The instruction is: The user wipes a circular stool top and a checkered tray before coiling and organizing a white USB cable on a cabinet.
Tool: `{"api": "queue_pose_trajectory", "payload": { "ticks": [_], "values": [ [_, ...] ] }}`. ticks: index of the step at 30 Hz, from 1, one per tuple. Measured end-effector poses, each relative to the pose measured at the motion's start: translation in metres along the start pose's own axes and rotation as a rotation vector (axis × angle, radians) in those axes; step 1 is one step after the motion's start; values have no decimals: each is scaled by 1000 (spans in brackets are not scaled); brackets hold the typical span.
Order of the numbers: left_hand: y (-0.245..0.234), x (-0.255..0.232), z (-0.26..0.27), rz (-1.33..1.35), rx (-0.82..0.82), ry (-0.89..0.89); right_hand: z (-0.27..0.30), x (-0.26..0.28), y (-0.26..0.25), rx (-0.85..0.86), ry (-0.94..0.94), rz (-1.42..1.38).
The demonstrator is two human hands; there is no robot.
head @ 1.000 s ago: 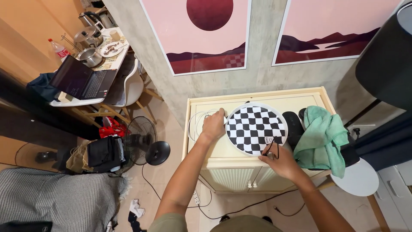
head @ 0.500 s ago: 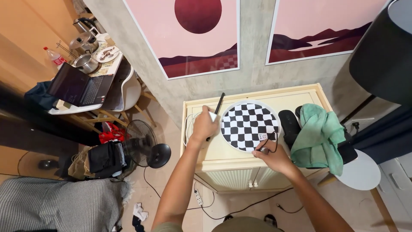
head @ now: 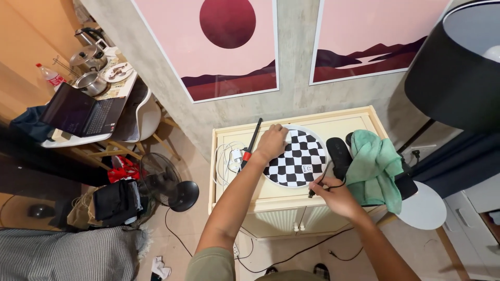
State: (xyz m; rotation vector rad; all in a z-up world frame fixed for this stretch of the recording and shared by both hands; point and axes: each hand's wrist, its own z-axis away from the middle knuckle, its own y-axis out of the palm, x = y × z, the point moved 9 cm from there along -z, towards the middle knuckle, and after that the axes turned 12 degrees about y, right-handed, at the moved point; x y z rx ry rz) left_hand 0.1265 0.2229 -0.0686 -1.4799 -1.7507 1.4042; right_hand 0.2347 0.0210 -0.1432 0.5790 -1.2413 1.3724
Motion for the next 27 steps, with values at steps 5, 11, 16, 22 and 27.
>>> {"api": "queue_pose_trajectory", "payload": {
  "ticks": [5, 11, 16, 22, 27],
  "values": [
    [-46, -62, 23, 614, -131, -297, 9, 5, -6, 59, -17, -131],
    [-15, -156, 85, 1201, -134, -35, 23, 35, 17, 226, -322, -20],
    [-14, -118, 134, 1574, -417, -268, 49, 37, 32, 373, -15, -223],
    [-23, -115, 158, 2014, -685, -362, 48, -4, 53, 300, 120, -488],
    [-14, -126, 156, 1970, -702, -488, 58, -24, 103, 338, 172, -224]
  ]
}}
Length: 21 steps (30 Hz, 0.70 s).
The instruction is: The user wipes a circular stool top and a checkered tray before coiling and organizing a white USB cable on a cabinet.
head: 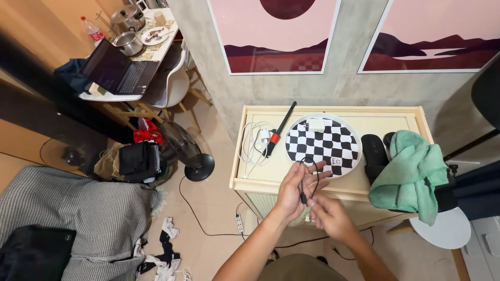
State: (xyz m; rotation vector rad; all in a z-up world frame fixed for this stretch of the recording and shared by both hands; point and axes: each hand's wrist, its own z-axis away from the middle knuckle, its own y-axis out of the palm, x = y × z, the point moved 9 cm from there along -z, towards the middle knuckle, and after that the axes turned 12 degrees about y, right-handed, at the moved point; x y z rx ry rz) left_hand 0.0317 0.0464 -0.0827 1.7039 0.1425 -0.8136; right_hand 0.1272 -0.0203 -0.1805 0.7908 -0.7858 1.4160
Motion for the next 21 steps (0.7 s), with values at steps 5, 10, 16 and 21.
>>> {"api": "queue_pose_trajectory", "payload": {
  "ticks": [5, 10, 16, 21],
  "values": [
    [0, -18, -3, -90, -61, 100, 12, -2, 19, 102, -169, 203],
    [-9, -27, -6, -247, -136, 160, 60, 41, 15, -8, -259, 479],
    [-5, 7, 7, -536, 73, -64, 74, 108, -24, -126, -447, 584],
    [33, 19, 23, -551, 321, -116, 77, 162, -25, -202, -553, 426]
  ]
}}
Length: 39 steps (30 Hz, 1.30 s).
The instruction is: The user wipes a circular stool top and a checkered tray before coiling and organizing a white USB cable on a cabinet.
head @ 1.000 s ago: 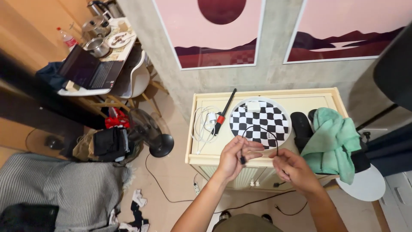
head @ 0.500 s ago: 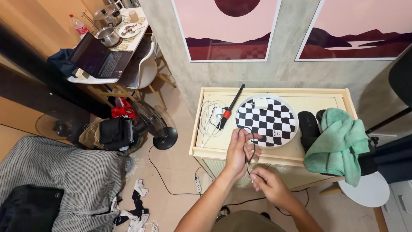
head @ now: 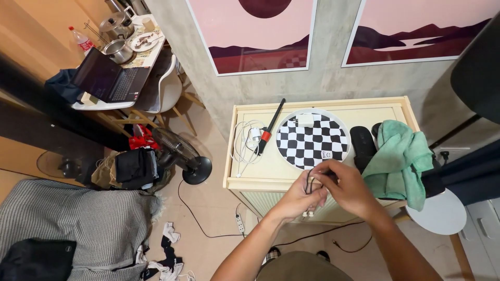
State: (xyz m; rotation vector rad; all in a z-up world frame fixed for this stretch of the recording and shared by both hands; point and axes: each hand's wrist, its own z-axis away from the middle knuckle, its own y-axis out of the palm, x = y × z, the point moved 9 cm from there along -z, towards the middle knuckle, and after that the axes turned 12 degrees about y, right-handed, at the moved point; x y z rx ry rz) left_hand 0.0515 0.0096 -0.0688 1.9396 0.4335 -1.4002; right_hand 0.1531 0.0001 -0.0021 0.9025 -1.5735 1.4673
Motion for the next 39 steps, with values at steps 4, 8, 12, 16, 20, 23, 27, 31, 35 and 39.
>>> {"api": "queue_pose_trajectory", "payload": {
  "ticks": [4, 8, 12, 16, 20, 23, 27, 31, 35, 39],
  "values": [
    [-5, 27, 3, 170, -29, -85, -9, -23, -2, -222, 90, 34],
    [-28, 36, -3, 376, -255, -7, 1, -11, 6, -338, -178, -179],
    [-40, 42, -10, 431, -385, 38, 11, 3, 19, -478, -212, -21],
    [-55, 46, -18, 450, -502, 55, 8, 1, 26, -534, -262, 113],
    [-66, 38, -27, 432, -549, 23, -2, 19, 30, -407, -396, 204],
    [-101, 29, -35, 393, -609, 36, -22, 24, 12, -335, -463, 168],
    [-162, 12, -54, -1, -577, 133, -97, -18, -26, -301, -167, 109],
    [-155, -54, -76, -839, -381, 206, -170, -54, -19, -169, -53, 504],
    [-130, -53, -108, -1306, -89, 282, -207, -71, 7, -52, -122, 685],
    [-125, -24, -134, -1444, 15, 179, -214, -84, 10, -29, -32, 760]
  ]
}}
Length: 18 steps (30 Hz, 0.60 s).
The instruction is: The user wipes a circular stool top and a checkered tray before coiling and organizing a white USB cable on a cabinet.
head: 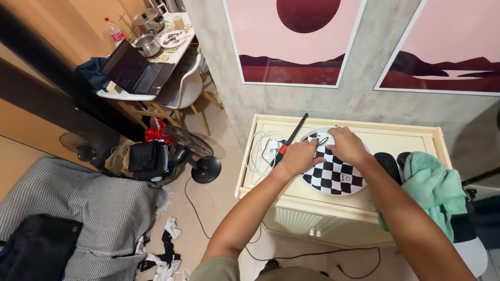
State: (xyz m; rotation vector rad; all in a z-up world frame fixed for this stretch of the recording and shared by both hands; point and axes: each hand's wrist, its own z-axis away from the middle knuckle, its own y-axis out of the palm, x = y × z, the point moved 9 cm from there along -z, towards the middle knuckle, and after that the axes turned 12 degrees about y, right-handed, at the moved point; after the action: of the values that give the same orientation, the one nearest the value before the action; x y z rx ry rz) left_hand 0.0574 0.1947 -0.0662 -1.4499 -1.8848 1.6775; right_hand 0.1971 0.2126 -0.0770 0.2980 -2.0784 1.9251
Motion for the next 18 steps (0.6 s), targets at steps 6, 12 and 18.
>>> {"api": "queue_pose_trajectory", "payload": {
  "ticks": [6, 12, 18],
  "values": [
    [55, 20, -26, -146, 147, -56, 12, -36, -25, 62, 309, 201],
    [54, 14, -38, -355, 92, 1, 25, -34, -49, -138, 210, 58],
    [36, 2, -30, -415, 6, 184, 14, -36, -5, -59, 102, 28]
  ]
}}
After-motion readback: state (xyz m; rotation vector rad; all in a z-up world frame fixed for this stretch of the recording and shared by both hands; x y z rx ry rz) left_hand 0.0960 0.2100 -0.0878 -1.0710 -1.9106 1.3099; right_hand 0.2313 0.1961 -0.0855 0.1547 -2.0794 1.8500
